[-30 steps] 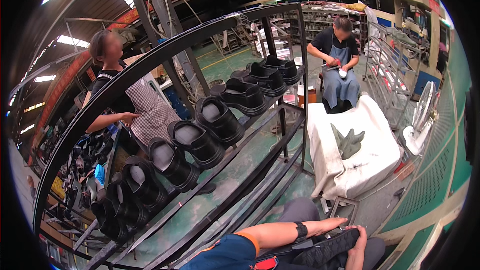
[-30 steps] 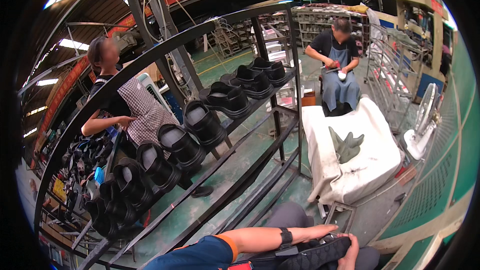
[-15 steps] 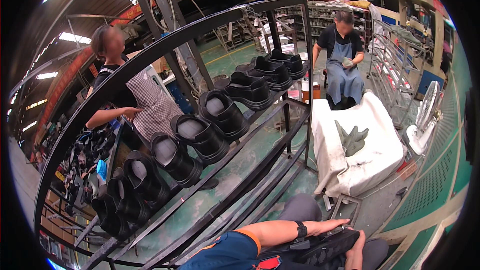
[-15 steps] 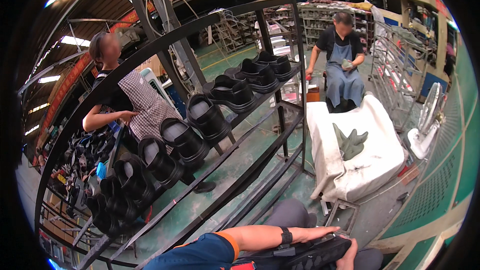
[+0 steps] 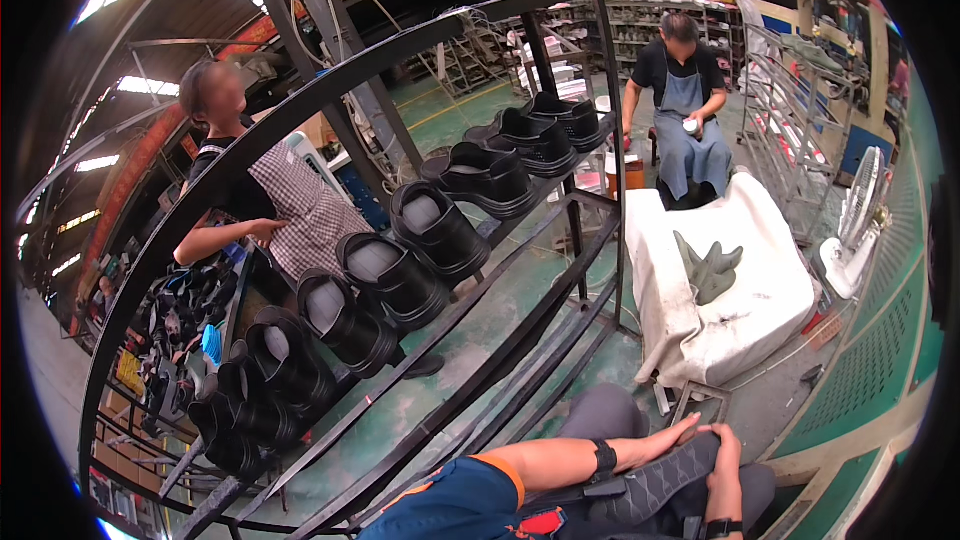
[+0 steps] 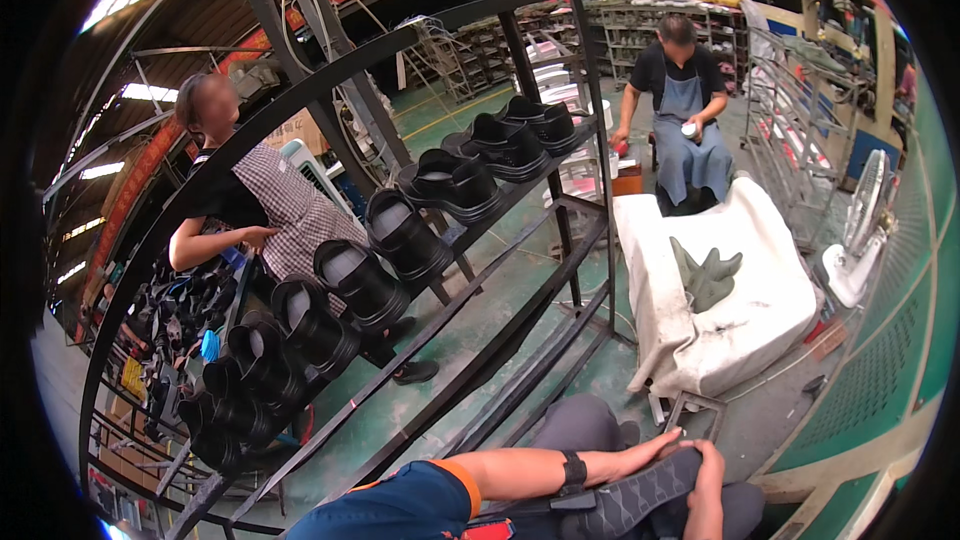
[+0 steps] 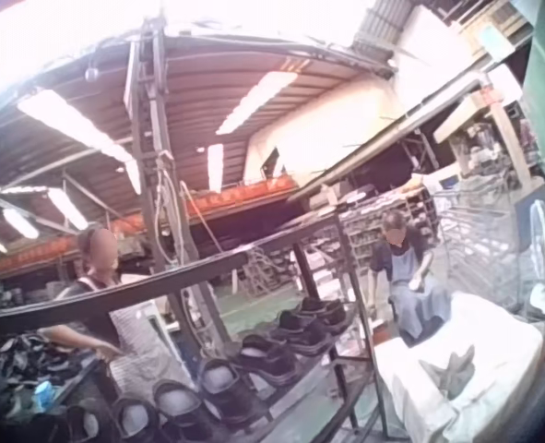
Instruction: Manually fitting shoe uppers onto lasts and placing finished units onto a transport rack.
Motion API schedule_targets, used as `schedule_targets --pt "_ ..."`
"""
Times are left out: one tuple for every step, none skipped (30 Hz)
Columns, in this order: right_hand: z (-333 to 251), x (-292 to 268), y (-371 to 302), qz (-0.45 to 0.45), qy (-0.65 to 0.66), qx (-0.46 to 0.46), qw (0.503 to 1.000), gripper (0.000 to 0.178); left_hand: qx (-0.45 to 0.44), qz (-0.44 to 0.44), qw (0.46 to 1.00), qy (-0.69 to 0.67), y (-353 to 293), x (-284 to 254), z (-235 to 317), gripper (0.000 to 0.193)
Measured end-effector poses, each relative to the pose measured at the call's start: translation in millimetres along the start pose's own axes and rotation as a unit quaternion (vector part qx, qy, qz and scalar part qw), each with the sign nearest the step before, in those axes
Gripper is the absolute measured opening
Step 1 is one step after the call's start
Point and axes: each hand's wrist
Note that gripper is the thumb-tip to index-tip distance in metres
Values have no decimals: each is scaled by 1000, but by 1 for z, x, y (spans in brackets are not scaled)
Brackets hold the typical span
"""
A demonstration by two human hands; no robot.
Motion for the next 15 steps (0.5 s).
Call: schedule_targets --pt "3 -7 -3 -6 46 30 998 37 55 27 998 4 3 10 -6 88" --pt "5 -11 -5 -49 95 32 994 41 80 101 992 14 5 18 -9 87" --pt "5 -11 -8 -46 95 35 994 41 77 101 992 12 10 19 -2 87" --pt "7 -7 -9 -82 80 10 993 43 56 119 991 29 14 14 4 89" --pt "10 -5 -10 -119 64 -14 991 44 34 137 989 46 17 13 6 92" --pt "13 -6 -7 -114 81 -13 990 43 119 183 975 28 23 26 4 78" --pt "17 -6 0 -117 80 -11 990 43 120 187 975 27 28 21 1 78" --pt "22 -10 8 -141 94 -27 985 42 82 128 988 25 32 13 1 65" --pt "25 -13 13 -162 108 -42 980 41 42 66 997 21 36 8 -3 57" --pt "24 -14 9 -155 111 -43 981 41 33 78 996 34 15 34 15 41" --pt "23 -13 4 -124 122 -28 984 41 27 72 996 34 18 32 10 41" --pt "23 -7 -2 -102 127 -11 987 40 57 67 995 45 13 31 9 38" --pt "25 -3 -5 -104 125 -12 987 40 86 61 993 56 8 31 8 35" --pt "28 0 -6 -88 128 -8 988 40 89 61 993 56 2 31 8 35" --pt "31 2 -9 -69 132 -5 989 41 90 53 993 61 -10 38 14 35"
Point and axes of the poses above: each hand's wrist, its own y-axis towards the middle knuckle, its own x-axis out of the palm, z = x × y, and after that the axes turned 9 degrees about x, right-handed
